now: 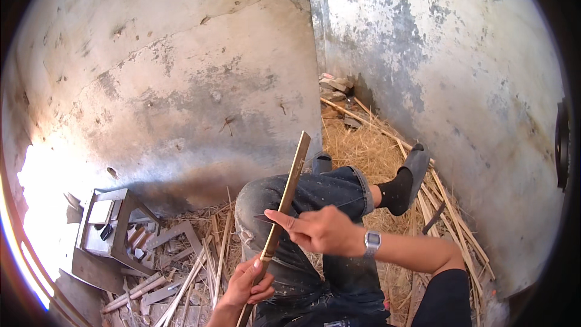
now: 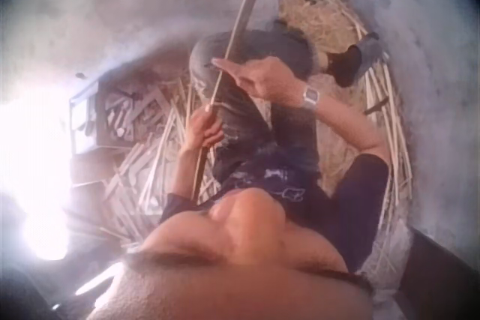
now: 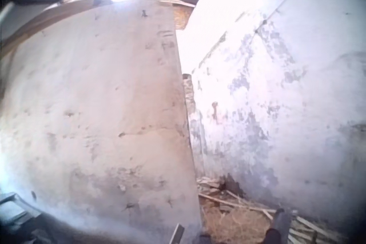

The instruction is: The person shapes a wooden strip by scraping and carving along its sides and edges using a knife while turning it by hand.

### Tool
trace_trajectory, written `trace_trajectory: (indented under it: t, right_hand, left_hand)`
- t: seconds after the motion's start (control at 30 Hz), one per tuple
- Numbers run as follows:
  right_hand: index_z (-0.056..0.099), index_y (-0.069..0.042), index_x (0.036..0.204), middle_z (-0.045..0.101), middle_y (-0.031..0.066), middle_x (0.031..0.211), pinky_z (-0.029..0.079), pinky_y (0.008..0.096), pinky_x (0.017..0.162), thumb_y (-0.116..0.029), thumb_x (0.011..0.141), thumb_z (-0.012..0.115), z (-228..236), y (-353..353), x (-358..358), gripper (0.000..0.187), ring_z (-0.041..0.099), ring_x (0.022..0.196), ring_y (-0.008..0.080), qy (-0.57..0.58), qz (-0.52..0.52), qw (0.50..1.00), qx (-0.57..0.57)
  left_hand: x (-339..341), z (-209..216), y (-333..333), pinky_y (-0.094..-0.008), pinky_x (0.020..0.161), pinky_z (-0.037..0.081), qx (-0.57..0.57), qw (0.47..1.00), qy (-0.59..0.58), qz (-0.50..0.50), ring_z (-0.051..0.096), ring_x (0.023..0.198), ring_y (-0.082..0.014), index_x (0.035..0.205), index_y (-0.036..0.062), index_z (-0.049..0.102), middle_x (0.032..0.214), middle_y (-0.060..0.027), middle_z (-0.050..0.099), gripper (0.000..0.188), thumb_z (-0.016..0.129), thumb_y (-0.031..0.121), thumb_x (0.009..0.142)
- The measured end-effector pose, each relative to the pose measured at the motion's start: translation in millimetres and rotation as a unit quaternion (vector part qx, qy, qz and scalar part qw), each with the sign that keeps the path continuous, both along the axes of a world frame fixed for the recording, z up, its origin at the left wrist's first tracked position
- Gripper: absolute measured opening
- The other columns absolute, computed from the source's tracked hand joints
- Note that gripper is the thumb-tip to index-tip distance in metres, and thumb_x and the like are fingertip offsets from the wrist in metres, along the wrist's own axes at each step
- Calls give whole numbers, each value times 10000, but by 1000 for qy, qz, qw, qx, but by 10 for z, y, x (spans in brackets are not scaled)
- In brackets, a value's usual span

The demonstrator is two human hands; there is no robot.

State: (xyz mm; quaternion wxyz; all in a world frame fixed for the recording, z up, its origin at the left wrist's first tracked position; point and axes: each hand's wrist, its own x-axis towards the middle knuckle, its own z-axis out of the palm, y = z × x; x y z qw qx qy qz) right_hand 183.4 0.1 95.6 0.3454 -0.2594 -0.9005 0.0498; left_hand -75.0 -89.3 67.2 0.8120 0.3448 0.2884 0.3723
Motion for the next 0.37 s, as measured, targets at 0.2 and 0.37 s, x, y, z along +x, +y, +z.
trace_trajectory:
  t: [0.2, 0.37]
  right_hand:
    - [598, -161, 1469, 687, 79, 714, 523, 347, 520, -125, 945, 676, 32, 275, 193, 531, 641, 535, 206, 46, -55, 997, -24]
    - [440, -175, 1581, 711, 94, 720, 555, 366, 527, -207, 927, 723, 0, 220, 273, 714, 683, 560, 211, -1, -41, 999, -27]
  left_hand:
    - [208, -18, 37, -235, 384, 241, 30, 997, 72, 6, 257, 370, -69, 1618, 125, 328, 530, 30, 296, 642, 452, 490, 1105]
    - [317, -100, 114, -230, 374, 259, 77, 995, 60, 10, 257, 359, -73, 1655, 150, 254, 513, 27, 294, 742, 432, 584, 1080]
